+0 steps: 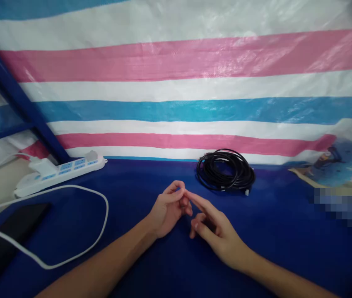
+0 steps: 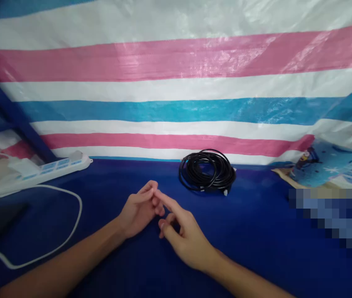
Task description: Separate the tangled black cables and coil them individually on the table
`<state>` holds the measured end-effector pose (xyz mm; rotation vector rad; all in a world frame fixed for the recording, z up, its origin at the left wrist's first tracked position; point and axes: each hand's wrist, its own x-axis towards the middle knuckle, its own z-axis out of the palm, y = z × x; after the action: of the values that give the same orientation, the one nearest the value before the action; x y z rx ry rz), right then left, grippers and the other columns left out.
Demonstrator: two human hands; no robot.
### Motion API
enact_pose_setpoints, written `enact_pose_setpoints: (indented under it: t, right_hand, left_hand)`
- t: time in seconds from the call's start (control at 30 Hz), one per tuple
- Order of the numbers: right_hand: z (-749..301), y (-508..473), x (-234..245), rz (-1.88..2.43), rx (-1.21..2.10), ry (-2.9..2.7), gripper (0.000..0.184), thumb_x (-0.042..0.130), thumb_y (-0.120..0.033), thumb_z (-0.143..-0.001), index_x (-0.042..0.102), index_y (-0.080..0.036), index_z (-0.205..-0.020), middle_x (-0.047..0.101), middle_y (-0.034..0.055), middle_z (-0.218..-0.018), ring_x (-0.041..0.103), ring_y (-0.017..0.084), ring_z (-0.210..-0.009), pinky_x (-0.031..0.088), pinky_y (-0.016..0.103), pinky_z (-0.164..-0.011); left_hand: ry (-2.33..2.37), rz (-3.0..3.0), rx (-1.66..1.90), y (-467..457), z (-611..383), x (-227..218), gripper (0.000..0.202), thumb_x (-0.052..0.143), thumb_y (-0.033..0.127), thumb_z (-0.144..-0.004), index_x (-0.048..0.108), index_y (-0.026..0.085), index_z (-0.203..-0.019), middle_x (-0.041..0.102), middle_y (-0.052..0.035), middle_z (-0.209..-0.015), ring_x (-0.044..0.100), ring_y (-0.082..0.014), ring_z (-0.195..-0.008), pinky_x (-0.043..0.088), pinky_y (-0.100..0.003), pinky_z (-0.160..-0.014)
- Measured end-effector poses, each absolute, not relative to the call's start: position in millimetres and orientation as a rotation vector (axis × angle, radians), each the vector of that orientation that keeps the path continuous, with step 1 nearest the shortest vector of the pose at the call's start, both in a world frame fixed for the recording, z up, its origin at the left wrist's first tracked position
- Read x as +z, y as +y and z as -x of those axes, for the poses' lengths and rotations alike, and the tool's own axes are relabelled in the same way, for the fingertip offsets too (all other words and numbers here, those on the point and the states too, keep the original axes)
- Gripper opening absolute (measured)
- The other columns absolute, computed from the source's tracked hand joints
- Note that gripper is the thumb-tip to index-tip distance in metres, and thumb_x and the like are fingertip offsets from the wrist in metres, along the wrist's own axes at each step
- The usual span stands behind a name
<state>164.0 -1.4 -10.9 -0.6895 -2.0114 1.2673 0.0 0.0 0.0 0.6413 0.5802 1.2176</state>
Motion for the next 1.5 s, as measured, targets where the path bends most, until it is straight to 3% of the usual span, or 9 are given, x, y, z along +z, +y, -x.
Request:
enact_pose_setpoints:
  t: [0.17,0.3,0.43,0.57,0.67,0.8,1.17,1.37,1.5]
  right_hand:
    - [-169.7,-3.9,-12.0,0.661,0.834,-2.168,0.041,0.04,-0.02,-0.095,0.044,-0.025,-0.136,0.062,-0.0021,-0.067,0.06,0.008,-0.06,0.046,0.017,-0.054]
    - [-165.7,-7.4,-7.9,0.569,0.695,-2.197,0.039,0.037,-0.017,-0.094,0.047,-0.022,-0.132,0.067,0.0009,-0.081,0.06,0.005,-0.06,0.048,0.015,-0.054]
    - [-164.9,5.6,-0.5,0.59,0.496,-2.23,0.034,0.039,-0.022,-0.092,0.059,-0.018,-0.119,0.062,0.0088,-0.117,0.063,0.013,-0.101,0.052,0.026,-0.086]
    - [-192.9,56.6,17.5,1.027,0.249,-2.124,0.028,0.044,-0.023,-0.09,0.063,-0.015,-0.109,0.049,0.0112,-0.135,0.044,0.021,-0.128,0.034,0.04,-0.11]
    - [-225.8,99.0,32.4,1.5,0.137,-1.971,0.031,0.053,-0.03,-0.091,0.056,-0.011,-0.115,0.055,0.0114,-0.12,0.051,0.022,-0.116,0.04,0.048,-0.101]
    - [-242.8,122.7,39.8,1.859,0.202,-2.014,0.032,0.053,-0.038,-0.092,0.059,-0.012,-0.109,0.06,0.0075,-0.106,0.059,0.016,-0.096,0.051,0.037,-0.086]
    - [-206.7,92.7,31.2,2.021,0.22,-2.158,0.038,0.05,-0.043,-0.093,0.057,-0.013,-0.115,0.06,0.0082,-0.108,0.059,0.016,-0.097,0.05,0.038,-0.087]
    - [-207.0,79.2,28.4,2.001,0.163,-2.181,0.036,0.051,-0.038,-0.093,0.055,-0.014,-0.119,0.058,0.0088,-0.113,0.058,0.017,-0.1,0.05,0.039,-0.088]
    - [-209.9,75.3,30.8,2.071,0.186,-2.159,0.035,0.052,-0.037,-0.092,0.055,-0.014,-0.119,0.059,0.0084,-0.111,0.058,0.017,-0.099,0.05,0.039,-0.088]
  left_hand:
    - [0.571,-0.673,1.207,-2.7,-3.4,5.7,0.03,0.057,0.035,-0.078,0.041,0.016,-0.061,0.043,0.0048,-0.053,0.051,-0.0092,-0.046,0.042,-0.026,-0.057]
    - [0.659,-0.722,1.238,-4.2,-5.2,5.3,0.032,0.059,0.035,-0.076,0.04,0.016,-0.06,0.044,0.0057,-0.053,0.049,-0.0076,-0.043,0.039,-0.023,-0.053]
    - [0.709,-0.807,1.193,-6.0,-6.1,1.7,0.045,0.056,0.043,-0.079,0.035,0.016,-0.051,0.043,0.0043,-0.048,0.049,-0.008,-0.043,0.039,-0.023,-0.052]
    - [0.748,-0.905,1.144,-9.2,-8.4,0.6,0.046,0.058,0.044,-0.079,0.037,0.016,-0.05,0.043,0.0041,-0.047,0.048,-0.0082,-0.042,0.04,-0.024,-0.053]
    - [0.804,-0.958,1.137,-11.7,-10.8,1.2,0.04,0.059,0.046,-0.079,0.044,0.015,-0.057,0.046,0.0043,-0.051,0.048,-0.0072,-0.043,0.04,-0.023,-0.051]
    - [0.876,-1.046,1.09,-13.6,-13.1,0.2,0.037,0.058,0.045,-0.082,0.049,0.014,-0.062,0.049,0.0043,-0.052,0.047,-0.0065,-0.045,0.041,-0.021,-0.05]
    - [1.115,-1.401,0.961,-17.9,-18.0,0.8,0.034,0.043,0.039,-0.09,0.048,0.015,-0.066,0.05,0.0023,-0.056,0.05,-0.0085,-0.048,0.043,-0.023,-0.052]
    - [1.312,-1.936,0.937,-25.6,-14.2,2.3,0.019,0.048,0.029,-0.085,0.062,0.017,-0.089,0.063,-0.0081,-0.098,0.056,-0.0214,-0.099,0.04,-0.039,-0.096]
    - [1.428,-2.155,0.856,-21.6,-3.4,-1.1,0.04,0.047,0.021,-0.083,0.054,0.019,-0.123,0.052,-0.0091,-0.133,0.041,-0.024,-0.127,0.028,-0.044,-0.11]
